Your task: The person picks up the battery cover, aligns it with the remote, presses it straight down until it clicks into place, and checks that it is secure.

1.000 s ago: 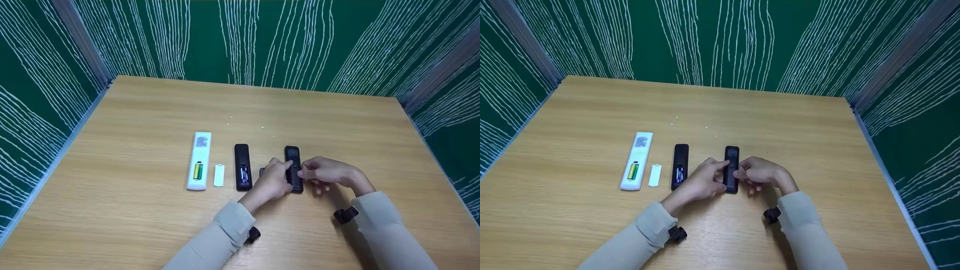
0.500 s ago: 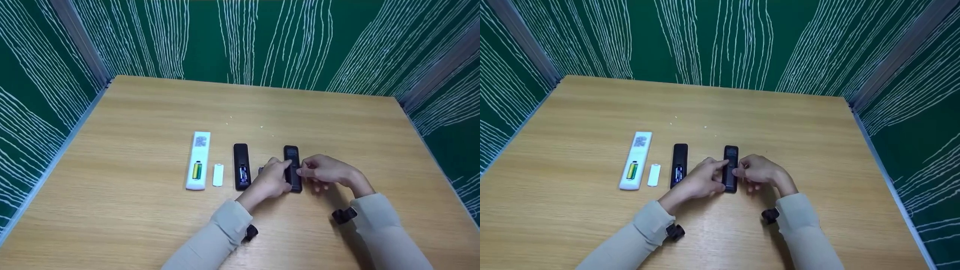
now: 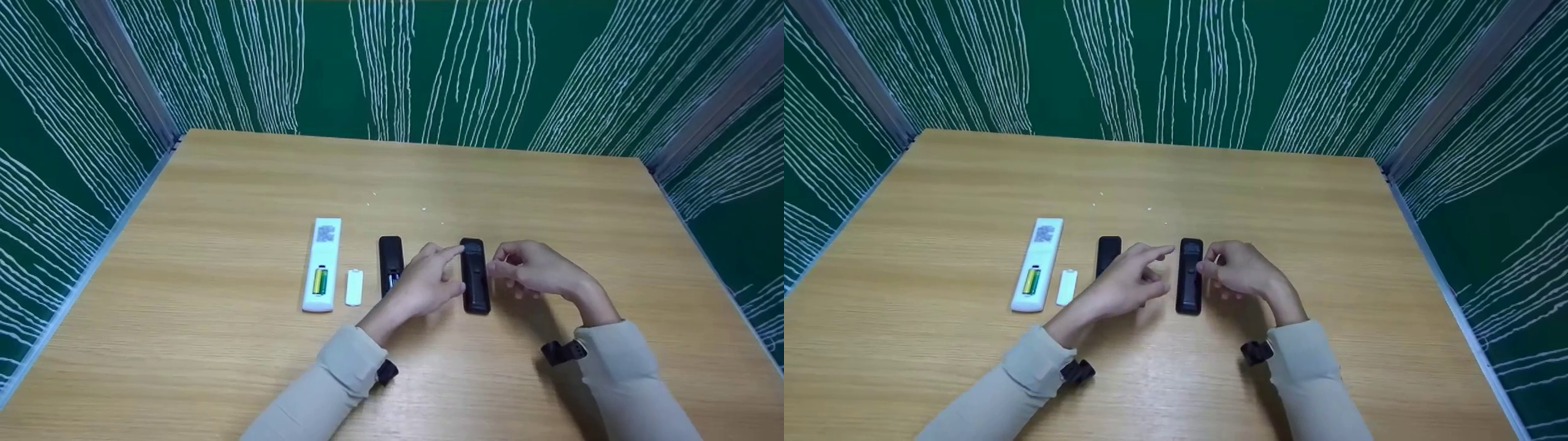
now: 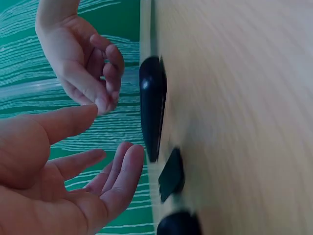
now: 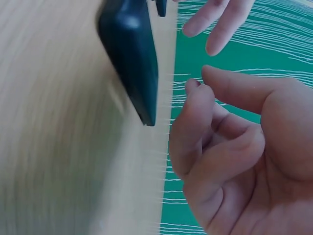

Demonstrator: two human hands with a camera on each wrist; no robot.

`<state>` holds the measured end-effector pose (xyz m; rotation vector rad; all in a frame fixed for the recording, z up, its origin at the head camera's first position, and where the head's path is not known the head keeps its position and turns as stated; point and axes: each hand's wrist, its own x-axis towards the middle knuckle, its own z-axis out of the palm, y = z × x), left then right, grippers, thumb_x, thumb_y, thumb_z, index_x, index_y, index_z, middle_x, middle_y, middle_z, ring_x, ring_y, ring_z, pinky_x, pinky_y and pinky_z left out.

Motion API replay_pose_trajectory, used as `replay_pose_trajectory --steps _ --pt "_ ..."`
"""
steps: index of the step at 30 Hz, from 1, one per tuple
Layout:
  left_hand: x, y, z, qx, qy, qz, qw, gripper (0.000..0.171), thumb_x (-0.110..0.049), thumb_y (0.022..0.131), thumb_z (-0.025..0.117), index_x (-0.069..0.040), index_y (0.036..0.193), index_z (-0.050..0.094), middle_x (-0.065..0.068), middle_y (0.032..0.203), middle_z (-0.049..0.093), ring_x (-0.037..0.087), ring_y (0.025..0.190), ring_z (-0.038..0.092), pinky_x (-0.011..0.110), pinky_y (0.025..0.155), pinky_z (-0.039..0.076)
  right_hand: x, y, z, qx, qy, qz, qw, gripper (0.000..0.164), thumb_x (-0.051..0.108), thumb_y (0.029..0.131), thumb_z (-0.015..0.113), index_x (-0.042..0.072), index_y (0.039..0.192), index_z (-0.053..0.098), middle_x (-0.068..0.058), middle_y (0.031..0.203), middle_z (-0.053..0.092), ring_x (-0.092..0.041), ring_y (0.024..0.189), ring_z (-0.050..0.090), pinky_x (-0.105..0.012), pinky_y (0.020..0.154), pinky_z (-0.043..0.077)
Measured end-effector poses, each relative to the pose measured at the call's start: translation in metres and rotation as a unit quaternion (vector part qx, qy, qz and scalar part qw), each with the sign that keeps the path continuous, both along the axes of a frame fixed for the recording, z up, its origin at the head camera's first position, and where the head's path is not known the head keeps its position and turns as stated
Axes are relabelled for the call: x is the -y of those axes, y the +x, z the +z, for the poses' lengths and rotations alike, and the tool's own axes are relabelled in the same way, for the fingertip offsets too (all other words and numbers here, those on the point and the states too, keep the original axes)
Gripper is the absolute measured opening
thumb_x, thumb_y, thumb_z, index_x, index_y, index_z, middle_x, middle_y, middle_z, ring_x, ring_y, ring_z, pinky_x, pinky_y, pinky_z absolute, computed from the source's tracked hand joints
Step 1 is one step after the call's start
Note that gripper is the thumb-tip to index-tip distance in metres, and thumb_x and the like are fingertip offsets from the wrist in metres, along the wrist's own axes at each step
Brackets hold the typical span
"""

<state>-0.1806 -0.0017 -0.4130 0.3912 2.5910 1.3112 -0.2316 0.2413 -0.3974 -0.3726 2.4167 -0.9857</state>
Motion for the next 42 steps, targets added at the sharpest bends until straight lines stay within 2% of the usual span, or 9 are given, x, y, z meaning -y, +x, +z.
replay_pose_trajectory --steps 8,12,16,20,25,29,32,37,42 --pt "0.034 0.002 0.008 -0.016 0.004 0.014 0.9998 0.068 -0.018 0.1 0.074 -0.021 0.162 0.047 0.007 0.147 0.052 0.021 0.122 0.059 0.033 0.094 0.056 0.006 0.003 0.003 -0.035 -0.002 -0.012 0.999 0.025 0.03 0.108 0.063 0.006 0.112 0.067 -0.01 0.09 0.063 -0.024 0.067 0.061 -0.034 0.053 0.053" --pt "0.05 0.003 0.011 -0.031 0.005 0.025 0.9992 0.068 -0.02 0.099 0.074 -0.021 0.161 0.047 0.006 0.15 0.05 0.025 0.127 0.057 0.037 0.096 0.056 0.01 0.005 0.006 -0.055 -0.004 -0.015 0.998 0.025 0.031 0.108 0.063 0.006 0.111 0.067 -0.011 0.088 0.064 -0.027 0.066 0.062 -0.034 0.053 0.054" --pt "0.062 0.005 0.012 -0.042 -0.012 0.039 0.9983 0.072 -0.024 0.099 0.075 -0.021 0.163 0.044 0.007 0.152 0.05 0.027 0.133 0.055 0.043 0.108 0.051 0.015 0.007 0.009 -0.081 -0.006 -0.02 0.996 0.023 0.031 0.108 0.064 0.008 0.112 0.068 -0.013 0.096 0.065 -0.032 0.072 0.064 -0.033 0.056 0.054" --pt "0.069 0.008 0.011 -0.051 -0.021 0.046 0.9974 0.076 -0.024 0.098 0.077 -0.02 0.165 0.041 0.009 0.154 0.05 0.029 0.143 0.049 0.046 0.119 0.042 0.022 0.008 0.011 -0.116 -0.002 -0.019 0.993 0.021 0.028 0.107 0.065 0.009 0.112 0.071 -0.012 0.104 0.066 -0.033 0.083 0.066 -0.031 0.064 0.055" --pt "0.075 0.012 0.009 -0.062 -0.024 0.052 0.9964 0.079 -0.024 0.095 0.08 -0.02 0.164 0.042 0.01 0.153 0.051 0.03 0.142 0.049 0.046 0.118 0.043 0.031 0.008 0.01 -0.141 -0.001 -0.017 0.99 0.019 0.026 0.107 0.065 0.01 0.113 0.072 -0.01 0.106 0.069 -0.033 0.091 0.067 -0.033 0.074 0.056" --pt "0.079 0.014 0.007 -0.055 -0.01 0.056 0.9968 0.081 -0.021 0.094 0.081 -0.022 0.165 0.041 0.011 0.154 0.05 0.032 0.132 0.055 0.044 0.106 0.054 0.038 0.007 0.009 -0.154 -0.002 -0.019 0.988 0.019 0.026 0.107 0.064 0.01 0.114 0.072 -0.01 0.109 0.07 -0.031 0.093 0.065 -0.037 0.077 0.055" --pt "0.082 0.016 0.004 -0.046 -0.003 0.06 0.9971 0.083 -0.021 0.094 0.082 -0.025 0.165 0.04 0.011 0.155 0.049 0.033 0.129 0.057 0.042 0.102 0.057 0.042 0.006 0.009 -0.158 -0.001 -0.022 0.987 0.019 0.026 0.107 0.065 0.011 0.115 0.073 -0.009 0.11 0.07 -0.029 0.094 0.064 -0.038 0.077 0.055" --pt "0.086 0.018 0.0 -0.038 0.001 0.068 0.997 0.085 -0.021 0.092 0.084 -0.025 0.165 0.041 0.01 0.156 0.049 0.031 0.136 0.054 0.047 0.113 0.049 0.05 0.006 0.009 -0.159 0.0 -0.032 0.987 0.018 0.026 0.106 0.066 0.013 0.117 0.072 -0.008 0.114 0.07 -0.031 0.1 0.062 -0.039 0.08 0.054" --pt "0.088 0.018 -0.002 -0.039 0.001 0.076 0.9963 0.086 -0.021 0.089 0.086 -0.027 0.163 0.043 0.007 0.156 0.049 0.03 0.14 0.052 0.052 0.116 0.046 0.058 0.007 0.009 -0.162 0.001 -0.041 0.986 0.021 0.026 0.106 0.066 0.012 0.121 0.072 -0.007 0.116 0.07 -0.03 0.106 0.059 -0.041 0.088 0.052"
